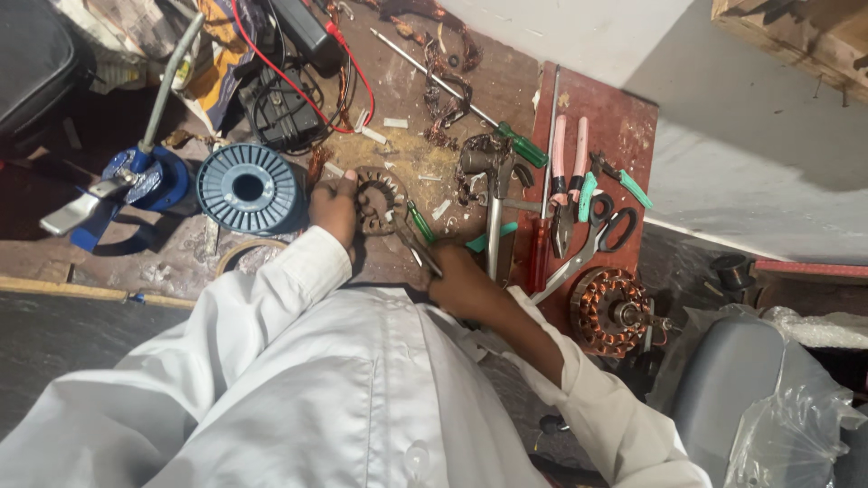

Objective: The person uses pliers to remove copper wire from a motor stator, then uses a screwdriver to adjust the stator slots. They also handle a bundle of copper wire, twisting and arranging it on the workbench.

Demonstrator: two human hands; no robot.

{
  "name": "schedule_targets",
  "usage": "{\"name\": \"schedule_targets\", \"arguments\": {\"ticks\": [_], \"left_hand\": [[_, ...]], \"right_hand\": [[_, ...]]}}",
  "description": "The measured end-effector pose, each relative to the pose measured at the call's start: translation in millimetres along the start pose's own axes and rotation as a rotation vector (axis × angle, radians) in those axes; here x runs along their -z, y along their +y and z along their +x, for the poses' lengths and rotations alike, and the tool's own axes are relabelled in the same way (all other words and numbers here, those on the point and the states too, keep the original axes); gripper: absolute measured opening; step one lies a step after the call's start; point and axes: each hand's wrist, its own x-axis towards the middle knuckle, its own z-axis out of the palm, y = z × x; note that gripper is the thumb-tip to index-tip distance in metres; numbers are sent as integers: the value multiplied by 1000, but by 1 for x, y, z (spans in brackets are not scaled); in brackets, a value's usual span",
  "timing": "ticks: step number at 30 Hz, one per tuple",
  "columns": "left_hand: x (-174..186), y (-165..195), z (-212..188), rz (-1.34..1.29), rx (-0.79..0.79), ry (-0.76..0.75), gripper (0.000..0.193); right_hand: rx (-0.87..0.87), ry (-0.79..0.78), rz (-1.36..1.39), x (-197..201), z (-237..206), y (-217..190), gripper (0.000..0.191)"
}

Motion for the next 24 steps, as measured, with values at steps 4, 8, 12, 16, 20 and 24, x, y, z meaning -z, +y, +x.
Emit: {"name": "schedule_targets", "arguments": {"ticks": [4, 8, 12, 16, 20, 24], "left_hand": [[0, 0, 1, -61, -19, -48, 26], [1, 1, 2, -66, 6, -49, 28], [-1, 2, 0, -41, 12, -28, 29], [-1, 4, -1, -66, 15, -53, 29], [2, 5, -3, -95, 38, -71, 29], [4, 3, -3, -124, 62, -73, 29]], "right_hand": [[-132, -261, 837, -5, 10, 20, 14], [-176, -403, 1372, -8, 5, 51, 29], [-115, -566, 1808, -19, 7, 71, 24], [-104, -637, 1909, -23, 7, 72, 22], [-134, -388, 1259, -4, 1, 47, 24], [-151, -73, 211, 0, -6, 6, 20]]}}
